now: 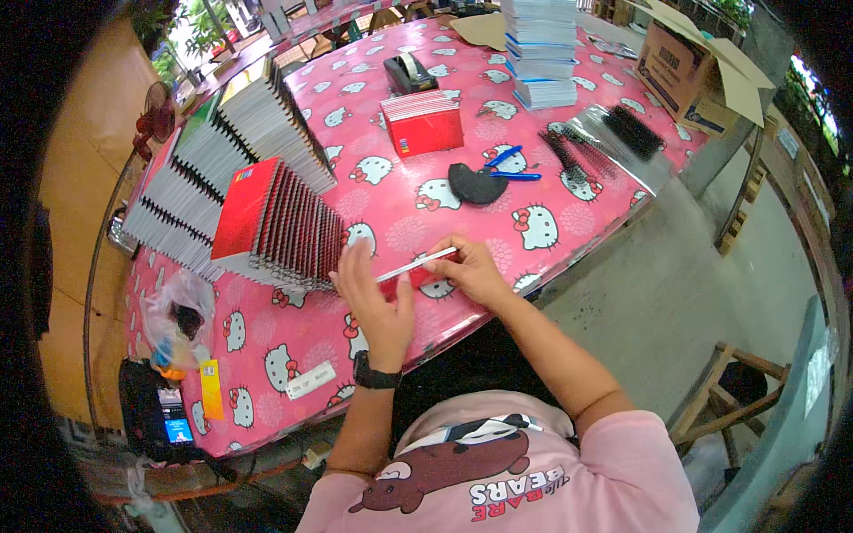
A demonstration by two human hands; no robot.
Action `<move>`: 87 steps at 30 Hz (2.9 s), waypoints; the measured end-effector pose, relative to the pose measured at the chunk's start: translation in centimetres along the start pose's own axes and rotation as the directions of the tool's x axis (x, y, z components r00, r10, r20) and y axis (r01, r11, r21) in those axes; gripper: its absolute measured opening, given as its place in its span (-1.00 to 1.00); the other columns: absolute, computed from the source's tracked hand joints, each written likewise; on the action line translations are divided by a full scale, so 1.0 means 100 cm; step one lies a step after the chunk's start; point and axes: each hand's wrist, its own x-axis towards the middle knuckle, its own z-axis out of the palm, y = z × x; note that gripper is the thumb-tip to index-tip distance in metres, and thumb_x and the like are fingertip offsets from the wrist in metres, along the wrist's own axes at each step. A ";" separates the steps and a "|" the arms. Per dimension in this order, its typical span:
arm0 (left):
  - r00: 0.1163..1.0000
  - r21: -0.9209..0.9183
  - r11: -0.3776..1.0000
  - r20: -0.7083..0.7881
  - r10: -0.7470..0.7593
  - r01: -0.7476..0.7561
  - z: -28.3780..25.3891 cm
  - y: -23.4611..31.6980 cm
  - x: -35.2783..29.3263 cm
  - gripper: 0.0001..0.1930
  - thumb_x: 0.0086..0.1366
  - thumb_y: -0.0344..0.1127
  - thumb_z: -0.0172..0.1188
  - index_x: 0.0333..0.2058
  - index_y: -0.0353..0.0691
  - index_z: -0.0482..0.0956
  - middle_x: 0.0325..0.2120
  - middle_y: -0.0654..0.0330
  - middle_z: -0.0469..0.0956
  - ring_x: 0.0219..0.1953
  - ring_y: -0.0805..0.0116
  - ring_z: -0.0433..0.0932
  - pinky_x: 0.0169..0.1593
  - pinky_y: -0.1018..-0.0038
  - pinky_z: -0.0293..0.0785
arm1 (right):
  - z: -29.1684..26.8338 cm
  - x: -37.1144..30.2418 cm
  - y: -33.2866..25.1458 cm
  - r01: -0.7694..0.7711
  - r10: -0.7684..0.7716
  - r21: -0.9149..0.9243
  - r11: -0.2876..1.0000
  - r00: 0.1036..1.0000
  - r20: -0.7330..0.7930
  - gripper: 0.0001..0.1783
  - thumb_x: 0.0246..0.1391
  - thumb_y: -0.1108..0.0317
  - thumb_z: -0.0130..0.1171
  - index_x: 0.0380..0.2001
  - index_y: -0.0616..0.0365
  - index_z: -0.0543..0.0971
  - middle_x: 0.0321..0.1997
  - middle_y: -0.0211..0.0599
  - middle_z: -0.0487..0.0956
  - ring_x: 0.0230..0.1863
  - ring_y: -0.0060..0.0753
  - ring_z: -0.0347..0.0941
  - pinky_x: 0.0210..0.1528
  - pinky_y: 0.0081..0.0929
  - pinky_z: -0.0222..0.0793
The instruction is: The person places a plastic spine onto the edge of a notebook, slides a black clip over the spine, and moves the notebook onto a stack.
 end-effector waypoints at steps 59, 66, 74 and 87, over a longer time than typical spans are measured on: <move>0.917 -0.263 0.964 0.378 0.128 -0.026 0.006 -0.030 0.016 -0.83 0.02 -0.44 0.17 -0.34 -0.15 0.55 -0.46 0.23 0.41 -0.35 0.24 0.36 -0.27 0.35 0.15 | -0.044 0.026 -0.068 0.327 0.033 -0.550 0.769 0.838 0.544 -0.72 0.11 0.37 0.00 -0.11 0.19 0.47 -0.43 -0.19 0.46 -0.40 -0.32 0.41 -0.31 -0.37 0.31; 0.929 -0.175 0.980 0.340 0.146 -0.090 0.002 -0.015 0.019 -0.82 0.00 -0.41 0.18 -0.35 -0.15 0.52 -0.44 0.22 0.42 -0.31 0.22 0.37 -0.23 0.34 0.18 | -0.043 0.020 -0.075 0.367 -0.048 -0.581 0.726 0.870 0.490 -0.45 -0.10 0.42 0.25 0.03 0.08 0.36 -0.41 -0.42 0.38 -0.34 -0.56 0.33 -0.31 -0.55 0.29; 0.922 -0.237 0.969 0.354 0.156 -0.073 0.007 -0.008 0.011 -0.79 -0.01 -0.39 0.20 -0.33 -0.14 0.51 -0.43 0.24 0.43 -0.32 0.24 0.38 -0.26 0.32 0.19 | -0.031 0.017 -0.078 0.357 -0.023 -0.537 0.764 0.847 0.531 -0.58 0.08 0.44 0.04 0.05 0.14 0.34 -0.45 -0.28 0.46 -0.37 -0.44 0.44 -0.28 -0.47 0.34; 0.921 -0.299 0.953 0.358 0.152 -0.041 0.009 -0.001 0.011 -0.80 -0.01 -0.37 0.21 -0.33 -0.13 0.50 -0.47 0.23 0.43 -0.35 0.24 0.38 -0.28 0.33 0.18 | -0.036 0.015 -0.073 0.334 0.040 -0.552 0.764 0.830 0.557 -0.80 0.00 0.40 0.15 -0.28 0.20 0.47 -0.45 -0.26 0.47 -0.39 -0.39 0.42 -0.34 -0.45 0.32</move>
